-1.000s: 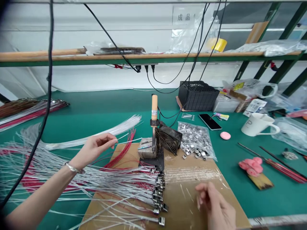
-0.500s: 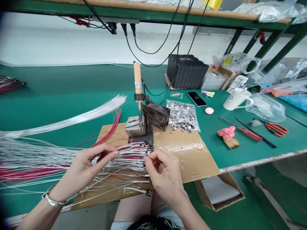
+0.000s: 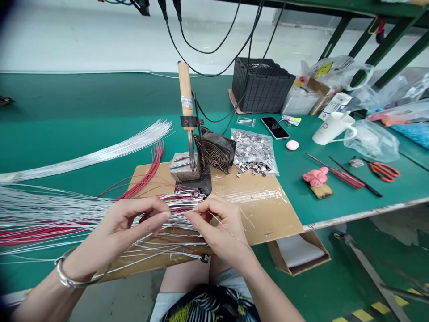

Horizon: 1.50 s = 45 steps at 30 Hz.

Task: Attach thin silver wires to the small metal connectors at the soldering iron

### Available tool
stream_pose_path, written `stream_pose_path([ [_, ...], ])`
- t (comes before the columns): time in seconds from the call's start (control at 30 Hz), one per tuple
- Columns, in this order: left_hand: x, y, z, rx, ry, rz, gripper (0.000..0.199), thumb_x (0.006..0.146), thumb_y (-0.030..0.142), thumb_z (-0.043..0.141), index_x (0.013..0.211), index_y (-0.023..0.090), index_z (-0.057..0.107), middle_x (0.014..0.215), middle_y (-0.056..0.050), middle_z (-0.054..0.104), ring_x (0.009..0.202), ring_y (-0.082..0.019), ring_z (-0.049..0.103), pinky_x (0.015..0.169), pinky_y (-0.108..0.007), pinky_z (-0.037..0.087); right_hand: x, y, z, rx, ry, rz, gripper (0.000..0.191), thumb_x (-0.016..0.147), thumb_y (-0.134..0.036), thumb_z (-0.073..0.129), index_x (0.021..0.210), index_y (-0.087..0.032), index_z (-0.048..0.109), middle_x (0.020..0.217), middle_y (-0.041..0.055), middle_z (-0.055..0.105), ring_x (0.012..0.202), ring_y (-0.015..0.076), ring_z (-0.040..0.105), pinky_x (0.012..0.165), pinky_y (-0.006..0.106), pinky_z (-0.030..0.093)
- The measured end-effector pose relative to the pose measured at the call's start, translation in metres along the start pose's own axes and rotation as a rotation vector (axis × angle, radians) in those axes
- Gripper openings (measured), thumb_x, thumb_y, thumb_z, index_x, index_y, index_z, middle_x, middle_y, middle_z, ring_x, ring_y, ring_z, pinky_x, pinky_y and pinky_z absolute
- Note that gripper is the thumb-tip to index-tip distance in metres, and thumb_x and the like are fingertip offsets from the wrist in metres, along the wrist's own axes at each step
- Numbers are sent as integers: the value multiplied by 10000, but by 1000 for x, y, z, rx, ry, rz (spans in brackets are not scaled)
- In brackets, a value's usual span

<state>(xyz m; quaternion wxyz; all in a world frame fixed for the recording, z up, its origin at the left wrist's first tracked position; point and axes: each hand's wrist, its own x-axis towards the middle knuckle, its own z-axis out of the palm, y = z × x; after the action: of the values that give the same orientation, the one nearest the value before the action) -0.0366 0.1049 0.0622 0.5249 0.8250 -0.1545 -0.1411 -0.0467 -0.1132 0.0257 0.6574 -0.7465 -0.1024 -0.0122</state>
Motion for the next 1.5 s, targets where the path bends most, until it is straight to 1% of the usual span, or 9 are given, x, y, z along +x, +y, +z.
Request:
stream_pose_path([
  [0.27, 4, -1, -2, -113, -15, -44, 279, 952, 412, 654, 761, 211, 687, 602, 23, 575, 557, -127, 493, 519, -244, 384, -1, 0, 2, 100, 18, 21, 185, 871, -273, 766, 718, -198, 693, 692, -13, 598, 642, 136, 504, 603, 290, 382],
  [0.5, 6, -3, 6, -152, 102, 1, 214, 950, 350, 685, 800, 201, 716, 628, 18, 657, 590, -122, 563, 549, -234, 399, -3, 4, 5, 164, 128, 80, 185, 843, -307, 815, 711, -204, 736, 644, -28, 564, 617, 123, 466, 593, 286, 345],
  [0.9, 5, -1, 9, -174, 112, -44, 220, 924, 357, 688, 784, 187, 689, 651, 5, 636, 596, -125, 535, 554, -237, 407, -6, 6, 7, 196, 211, 44, 186, 858, -284, 802, 711, -205, 720, 661, -20, 578, 643, 133, 508, 615, 287, 393],
  [1.13, 5, -4, 14, -195, 154, -14, 200, 949, 345, 675, 825, 192, 709, 669, -3, 700, 641, -144, 616, 620, -253, 470, -8, 8, 9, 185, 238, 41, 184, 854, -289, 800, 710, -204, 722, 628, -24, 561, 610, 134, 497, 589, 289, 392],
  [1.2, 5, -5, 15, -189, 165, -6, 191, 953, 343, 677, 840, 193, 714, 693, 0, 714, 607, -134, 598, 585, -250, 462, -9, 8, 9, 184, 238, 34, 194, 860, -289, 794, 705, -204, 714, 624, -23, 557, 616, 137, 502, 596, 294, 396],
  [1.27, 5, -8, 15, -151, 208, 14, 182, 960, 339, 677, 851, 199, 717, 697, 12, 706, 574, -125, 577, 557, -248, 456, -10, 9, 7, 181, 232, 23, 197, 866, -288, 789, 707, -203, 708, 633, -20, 559, 631, 142, 508, 606, 298, 397],
  [1.33, 5, -12, 15, -30, 298, 82, 142, 972, 307, 673, 883, 208, 722, 758, 11, 722, 640, -136, 622, 625, -254, 490, -11, 9, 5, 179, 225, 14, 188, 874, -280, 782, 720, -204, 707, 657, -16, 568, 647, 144, 512, 616, 301, 397],
  [1.43, 7, -18, 12, 290, 439, 287, 70, 989, 203, 650, 979, 211, 719, 924, -9, 758, 836, -156, 680, 793, -264, 492, -13, 10, 4, 176, 211, 3, 171, 883, -264, 771, 735, -205, 707, 687, -10, 584, 668, 146, 518, 628, 304, 398],
  [1.5, 8, -19, 11, 447, 456, 398, 102, 997, 155, 618, 1017, 203, 705, 944, -17, 750, 852, -158, 669, 801, -268, 473, -13, 9, 3, 172, 195, -1, 174, 885, -260, 768, 732, -204, 707, 680, -11, 580, 664, 145, 516, 622, 303, 394],
])
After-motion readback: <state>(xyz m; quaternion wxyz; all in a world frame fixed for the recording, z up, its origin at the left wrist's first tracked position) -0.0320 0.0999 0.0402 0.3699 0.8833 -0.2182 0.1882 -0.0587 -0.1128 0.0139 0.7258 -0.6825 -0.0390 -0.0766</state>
